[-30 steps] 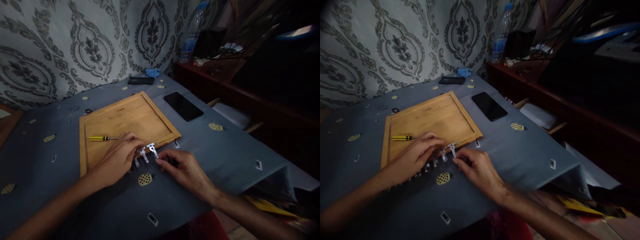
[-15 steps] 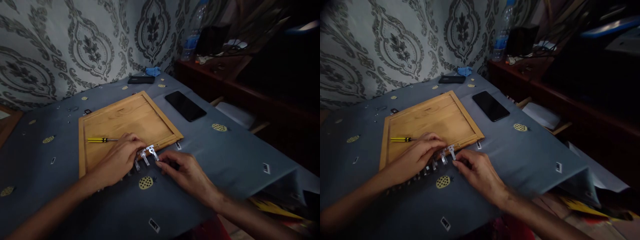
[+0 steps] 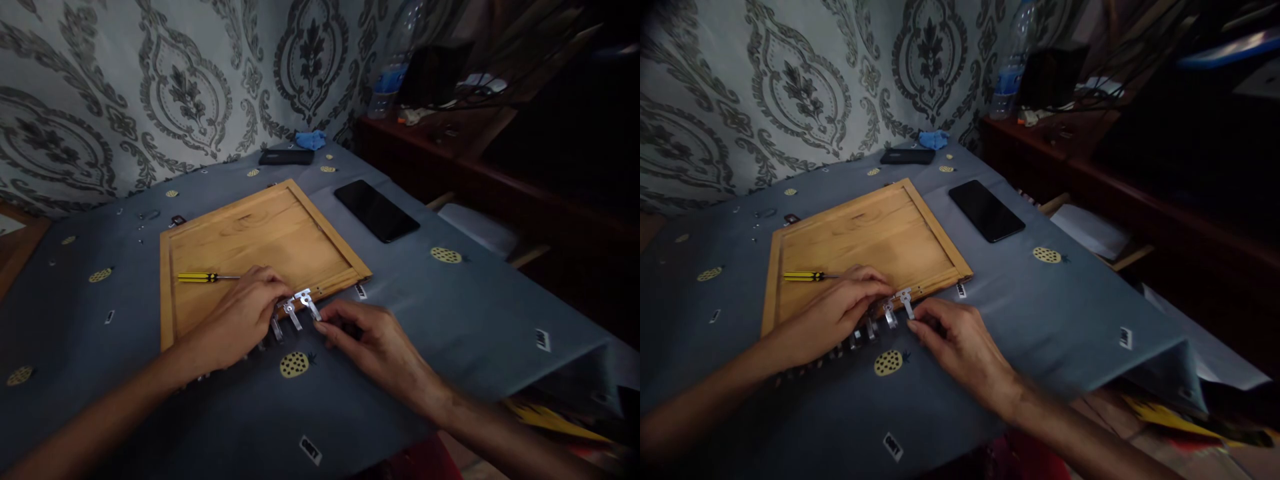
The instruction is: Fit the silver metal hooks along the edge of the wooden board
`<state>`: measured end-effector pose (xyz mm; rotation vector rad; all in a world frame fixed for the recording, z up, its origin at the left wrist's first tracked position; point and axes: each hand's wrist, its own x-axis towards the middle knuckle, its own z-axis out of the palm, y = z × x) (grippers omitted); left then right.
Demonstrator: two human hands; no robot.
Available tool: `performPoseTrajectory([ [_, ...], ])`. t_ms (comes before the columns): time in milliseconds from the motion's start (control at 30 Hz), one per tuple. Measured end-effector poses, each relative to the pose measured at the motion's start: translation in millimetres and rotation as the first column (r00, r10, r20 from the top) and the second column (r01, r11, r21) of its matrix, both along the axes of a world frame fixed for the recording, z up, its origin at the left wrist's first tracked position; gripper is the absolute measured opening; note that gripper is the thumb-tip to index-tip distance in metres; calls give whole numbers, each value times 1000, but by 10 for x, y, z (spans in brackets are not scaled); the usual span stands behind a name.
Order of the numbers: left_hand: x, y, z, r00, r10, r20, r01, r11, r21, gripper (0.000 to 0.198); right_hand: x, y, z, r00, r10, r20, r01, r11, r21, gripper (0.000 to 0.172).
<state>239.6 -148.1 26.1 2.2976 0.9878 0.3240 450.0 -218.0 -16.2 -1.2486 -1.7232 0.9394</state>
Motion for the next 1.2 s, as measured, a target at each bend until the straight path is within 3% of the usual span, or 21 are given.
performPoseTrajectory([
  [567,8,-9,18,1000,10,-17,-10,1000,12,34,-4,4,8,1000,3,20,-2,999,-43,18],
  [833,48,-42,87,1000,4,-3,-4,1000,13,18,-3,-7,20,1000,-1,25,2,999,-46,19],
  [1200,149,-95,166,993,2,-116,4,999,53,14,3,2,30,1000,18,12,-17,997,-71,17],
])
